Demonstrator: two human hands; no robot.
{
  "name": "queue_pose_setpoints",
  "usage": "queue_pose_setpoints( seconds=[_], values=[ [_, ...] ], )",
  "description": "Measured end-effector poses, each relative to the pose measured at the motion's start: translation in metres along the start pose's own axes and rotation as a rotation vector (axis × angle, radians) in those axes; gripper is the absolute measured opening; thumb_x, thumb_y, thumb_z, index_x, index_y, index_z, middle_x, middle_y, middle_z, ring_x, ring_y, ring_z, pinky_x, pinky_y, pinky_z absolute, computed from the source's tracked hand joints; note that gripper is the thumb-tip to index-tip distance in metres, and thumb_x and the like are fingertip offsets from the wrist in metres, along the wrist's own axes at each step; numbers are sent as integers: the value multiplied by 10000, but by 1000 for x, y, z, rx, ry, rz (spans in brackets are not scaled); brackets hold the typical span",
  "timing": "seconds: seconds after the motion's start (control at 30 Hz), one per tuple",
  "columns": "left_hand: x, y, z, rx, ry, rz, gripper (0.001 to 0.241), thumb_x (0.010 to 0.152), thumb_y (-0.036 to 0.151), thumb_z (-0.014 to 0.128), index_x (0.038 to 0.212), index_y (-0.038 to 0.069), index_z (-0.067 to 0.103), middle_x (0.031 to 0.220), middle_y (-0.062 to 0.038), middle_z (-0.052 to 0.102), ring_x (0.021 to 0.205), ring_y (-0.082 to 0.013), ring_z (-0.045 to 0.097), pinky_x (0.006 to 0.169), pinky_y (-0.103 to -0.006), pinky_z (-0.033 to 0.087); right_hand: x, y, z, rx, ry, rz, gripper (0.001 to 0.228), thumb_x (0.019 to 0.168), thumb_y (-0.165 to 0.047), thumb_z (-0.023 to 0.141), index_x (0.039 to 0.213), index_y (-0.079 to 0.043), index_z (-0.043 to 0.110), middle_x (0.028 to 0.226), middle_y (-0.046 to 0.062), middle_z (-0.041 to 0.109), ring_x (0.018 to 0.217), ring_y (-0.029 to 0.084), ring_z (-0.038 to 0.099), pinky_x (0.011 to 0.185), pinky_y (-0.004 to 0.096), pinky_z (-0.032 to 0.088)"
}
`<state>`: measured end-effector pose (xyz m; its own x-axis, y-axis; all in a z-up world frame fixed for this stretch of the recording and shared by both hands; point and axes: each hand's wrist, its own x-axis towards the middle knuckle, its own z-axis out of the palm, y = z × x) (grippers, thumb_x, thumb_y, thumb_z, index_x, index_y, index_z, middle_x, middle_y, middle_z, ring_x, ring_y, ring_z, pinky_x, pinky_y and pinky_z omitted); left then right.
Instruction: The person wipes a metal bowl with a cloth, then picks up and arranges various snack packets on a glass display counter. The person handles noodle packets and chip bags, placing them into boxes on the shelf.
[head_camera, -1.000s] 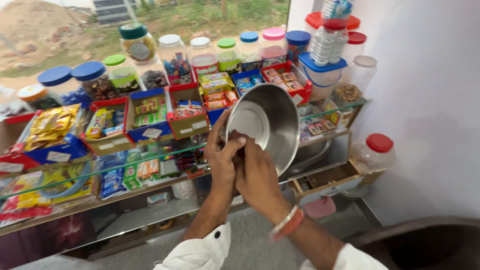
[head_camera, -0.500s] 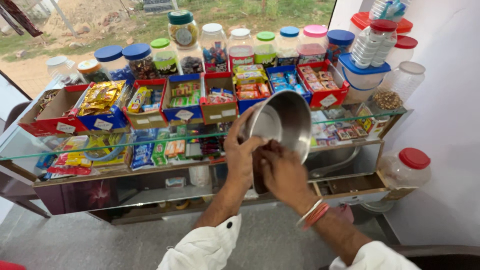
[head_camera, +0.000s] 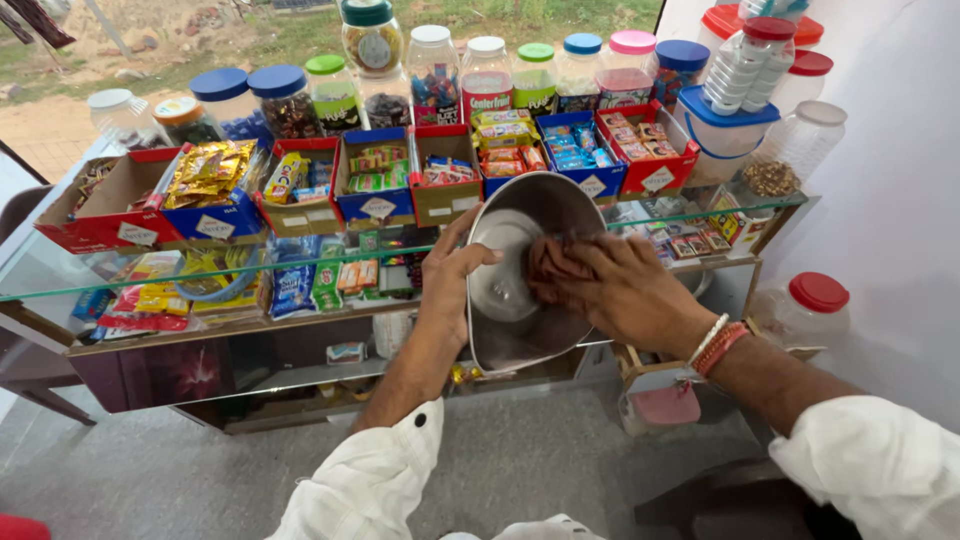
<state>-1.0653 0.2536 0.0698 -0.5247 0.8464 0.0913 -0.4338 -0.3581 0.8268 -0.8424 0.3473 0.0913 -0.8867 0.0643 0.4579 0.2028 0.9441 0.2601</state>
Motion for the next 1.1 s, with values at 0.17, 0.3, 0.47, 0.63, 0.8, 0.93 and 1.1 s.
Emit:
queue_pose_setpoints(
  seconds=[0.17,0.3,0.47,0.63,0.8,0.93,1.1],
  values=[
    [-3,1,-2,72,-101,198,694,686,-67,645,1372,34,668,1200,-94,710,1046,-186,661,930,-308,526,1,-36,18,-115,-9,262,431,797,-281,660,1208,-154,697,1206,128,616,1141,354,511,963,544,412],
    [-19,-10,-2,-60,-38,115,732,664,-66,623,1385,60,621,1035,-113,714,780,-198,677,711,-334,568,13,-110,32,348,101,507,397,841,-170,626,1225,-102,698,1146,165,663,1063,368,579,922,504,455],
    [-25,-22,-6,-175,51,98,667,779,-16,692,1435,34,585,806,-221,651,601,-229,658,567,-334,546,45,-144,41,1102,389,770,398,920,-89,535,1300,-21,631,1237,198,675,1124,366,662,975,472,508],
    [-14,12,-46,-9,137,336,616,815,-2,725,1421,2,612,1199,-130,725,1019,-200,707,906,-314,562,37,-134,27,440,60,278,467,795,-94,612,1247,-146,714,1187,153,631,1049,370,545,891,502,434],
    [-22,30,-73,-132,67,30,645,732,31,707,1371,47,623,1164,-125,719,1024,-248,691,889,-388,567,61,-56,34,-192,-174,121,298,828,-288,622,1082,-336,770,1151,35,600,1109,316,521,887,483,419],
    [-25,39,-89,-32,43,115,683,723,43,704,1401,57,622,1128,-138,730,1012,-237,706,904,-361,581,73,-57,48,-276,-76,19,283,869,-270,613,1108,-270,766,1198,36,627,1149,285,560,930,445,415],
    [-33,27,-93,75,104,253,676,755,38,748,1419,22,620,1181,-97,686,992,-201,657,895,-336,530,90,-157,75,501,-139,523,476,822,-202,649,1284,-92,633,1303,237,583,1229,467,516,950,504,439]
  ],
)
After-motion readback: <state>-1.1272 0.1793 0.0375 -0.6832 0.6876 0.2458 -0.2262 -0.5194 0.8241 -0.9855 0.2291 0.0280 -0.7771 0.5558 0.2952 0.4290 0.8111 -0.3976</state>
